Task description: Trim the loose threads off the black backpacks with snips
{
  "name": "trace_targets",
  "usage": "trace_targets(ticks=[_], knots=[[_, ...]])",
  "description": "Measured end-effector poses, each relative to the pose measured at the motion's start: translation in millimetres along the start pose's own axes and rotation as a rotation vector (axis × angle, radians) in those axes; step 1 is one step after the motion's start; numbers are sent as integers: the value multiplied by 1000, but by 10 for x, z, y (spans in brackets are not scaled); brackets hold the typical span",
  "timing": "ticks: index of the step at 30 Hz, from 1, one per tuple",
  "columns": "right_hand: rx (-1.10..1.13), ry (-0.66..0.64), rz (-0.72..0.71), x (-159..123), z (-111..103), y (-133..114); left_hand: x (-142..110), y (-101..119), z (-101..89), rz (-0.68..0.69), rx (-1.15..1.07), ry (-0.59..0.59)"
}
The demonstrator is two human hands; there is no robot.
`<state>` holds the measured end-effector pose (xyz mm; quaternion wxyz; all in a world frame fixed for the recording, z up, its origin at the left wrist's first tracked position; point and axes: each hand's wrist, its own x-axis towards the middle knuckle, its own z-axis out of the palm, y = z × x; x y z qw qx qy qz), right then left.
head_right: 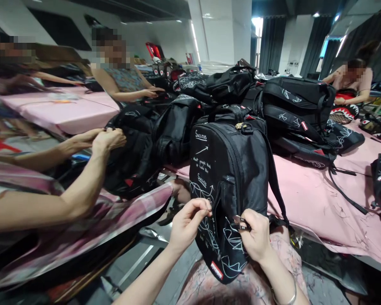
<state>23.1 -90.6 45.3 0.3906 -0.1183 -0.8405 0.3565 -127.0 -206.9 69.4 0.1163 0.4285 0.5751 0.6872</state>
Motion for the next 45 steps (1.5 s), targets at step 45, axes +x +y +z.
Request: trace_targets(ticks=[45], knots=[[-1006, 162, 386, 108, -984, 794, 803, -1103, 2050, -218, 71, -156]])
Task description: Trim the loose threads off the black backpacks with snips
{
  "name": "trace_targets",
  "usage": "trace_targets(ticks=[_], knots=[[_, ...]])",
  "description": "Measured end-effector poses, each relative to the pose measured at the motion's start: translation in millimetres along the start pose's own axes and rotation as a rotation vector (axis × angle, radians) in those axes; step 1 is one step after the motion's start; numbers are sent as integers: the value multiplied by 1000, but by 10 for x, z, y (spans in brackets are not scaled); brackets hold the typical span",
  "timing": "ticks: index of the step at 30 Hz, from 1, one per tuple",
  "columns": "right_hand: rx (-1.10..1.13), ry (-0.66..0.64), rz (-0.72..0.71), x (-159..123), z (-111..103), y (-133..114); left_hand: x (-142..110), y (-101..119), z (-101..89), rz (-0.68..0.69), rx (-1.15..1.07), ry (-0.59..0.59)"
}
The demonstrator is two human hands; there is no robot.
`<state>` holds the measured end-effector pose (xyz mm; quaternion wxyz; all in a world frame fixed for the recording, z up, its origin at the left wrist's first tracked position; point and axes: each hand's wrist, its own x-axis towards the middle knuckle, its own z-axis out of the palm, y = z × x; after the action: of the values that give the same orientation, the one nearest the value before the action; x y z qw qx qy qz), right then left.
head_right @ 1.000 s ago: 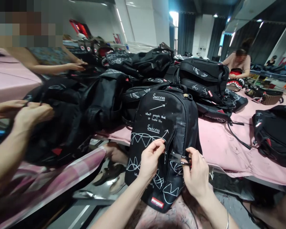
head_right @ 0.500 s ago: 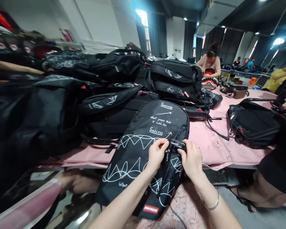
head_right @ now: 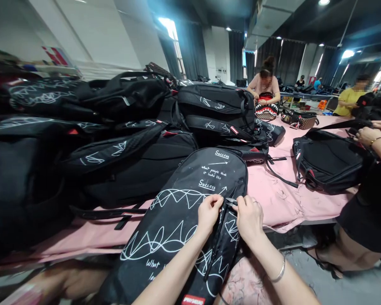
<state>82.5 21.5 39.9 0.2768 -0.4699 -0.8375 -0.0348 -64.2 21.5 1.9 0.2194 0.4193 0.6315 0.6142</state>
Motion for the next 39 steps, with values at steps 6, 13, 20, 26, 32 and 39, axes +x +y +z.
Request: trace_targets(ticks=[6, 13, 20, 26, 32, 39], knots=[[-30, -25, 11, 50, 36, -44, -29, 3, -8, -9, -25, -10], [539, 82, 317, -16, 197, 235, -220, 161, -203, 0, -146, -209], [879, 111, 554, -228, 634, 269, -432, 169, -315, 365, 469, -232], [848, 151, 584, -323, 748, 128, -395, 47, -370, 25, 204, -228], [863, 95, 585, -327, 642, 68, -209, 35, -520, -319, -84, -317], [963, 94, 621, -377, 626, 27, -169, 82, -637, -513, -270, -346]])
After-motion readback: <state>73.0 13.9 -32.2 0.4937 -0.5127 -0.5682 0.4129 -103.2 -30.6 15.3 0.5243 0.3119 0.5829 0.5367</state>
